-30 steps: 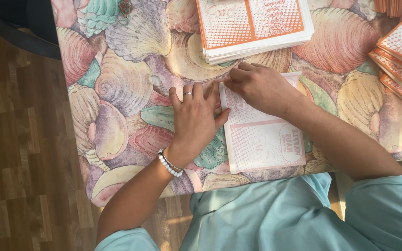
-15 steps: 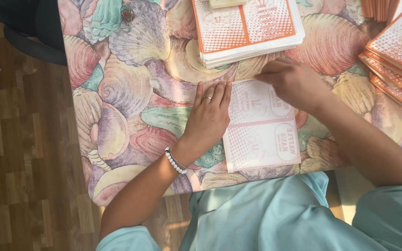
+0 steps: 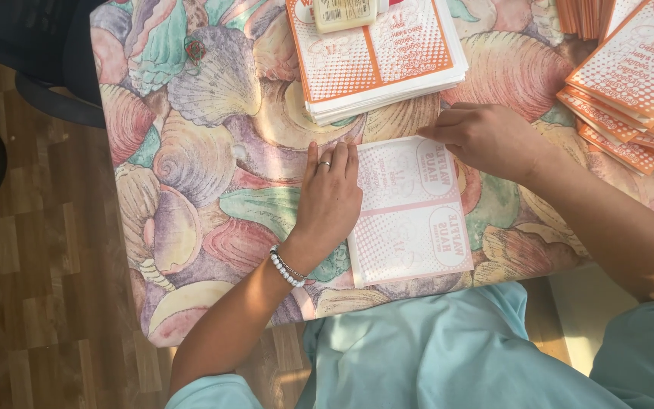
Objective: The person is manually folding flat paper bags along pre-defined creases and stacking them on a table.
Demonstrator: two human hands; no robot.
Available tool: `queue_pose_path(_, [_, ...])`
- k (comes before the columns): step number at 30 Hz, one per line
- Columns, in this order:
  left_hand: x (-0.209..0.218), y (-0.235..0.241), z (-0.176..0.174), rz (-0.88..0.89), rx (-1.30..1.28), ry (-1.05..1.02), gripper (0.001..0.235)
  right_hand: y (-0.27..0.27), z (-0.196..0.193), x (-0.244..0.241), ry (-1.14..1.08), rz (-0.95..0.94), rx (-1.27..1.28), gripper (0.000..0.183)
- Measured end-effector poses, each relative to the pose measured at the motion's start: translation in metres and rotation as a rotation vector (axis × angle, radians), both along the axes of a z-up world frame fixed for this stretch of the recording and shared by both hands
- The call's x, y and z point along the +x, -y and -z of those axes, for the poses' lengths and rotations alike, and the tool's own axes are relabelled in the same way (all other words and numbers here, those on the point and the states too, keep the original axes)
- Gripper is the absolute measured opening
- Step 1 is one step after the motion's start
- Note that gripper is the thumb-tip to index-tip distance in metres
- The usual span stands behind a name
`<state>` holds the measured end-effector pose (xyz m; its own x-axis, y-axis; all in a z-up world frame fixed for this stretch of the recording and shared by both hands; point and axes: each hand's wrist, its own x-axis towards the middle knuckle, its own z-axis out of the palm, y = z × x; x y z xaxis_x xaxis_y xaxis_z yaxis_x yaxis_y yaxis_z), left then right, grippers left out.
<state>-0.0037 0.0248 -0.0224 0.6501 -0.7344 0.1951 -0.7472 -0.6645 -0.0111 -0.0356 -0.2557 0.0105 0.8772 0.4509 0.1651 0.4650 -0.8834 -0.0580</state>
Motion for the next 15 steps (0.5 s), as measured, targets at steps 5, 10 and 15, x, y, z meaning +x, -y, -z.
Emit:
queue_pose_path(5, [0.003, -0.002, 0.004, 0.015, -0.011, -0.001, 0.054, -0.004, 0.002, -0.002, 0.078, -0.037, -0.202, 0.019])
queue_pose_path(10, [0.002, -0.002, 0.000, 0.008, -0.019, -0.018, 0.064, -0.006, 0.010, 0.000, 0.055, -0.064, -0.324, 0.023])
queue_pose_path(15, [0.003, -0.003, 0.003, 0.024, -0.030, -0.032, 0.061, -0.015, -0.009, 0.001, 0.002, -0.075, -0.355, 0.036])
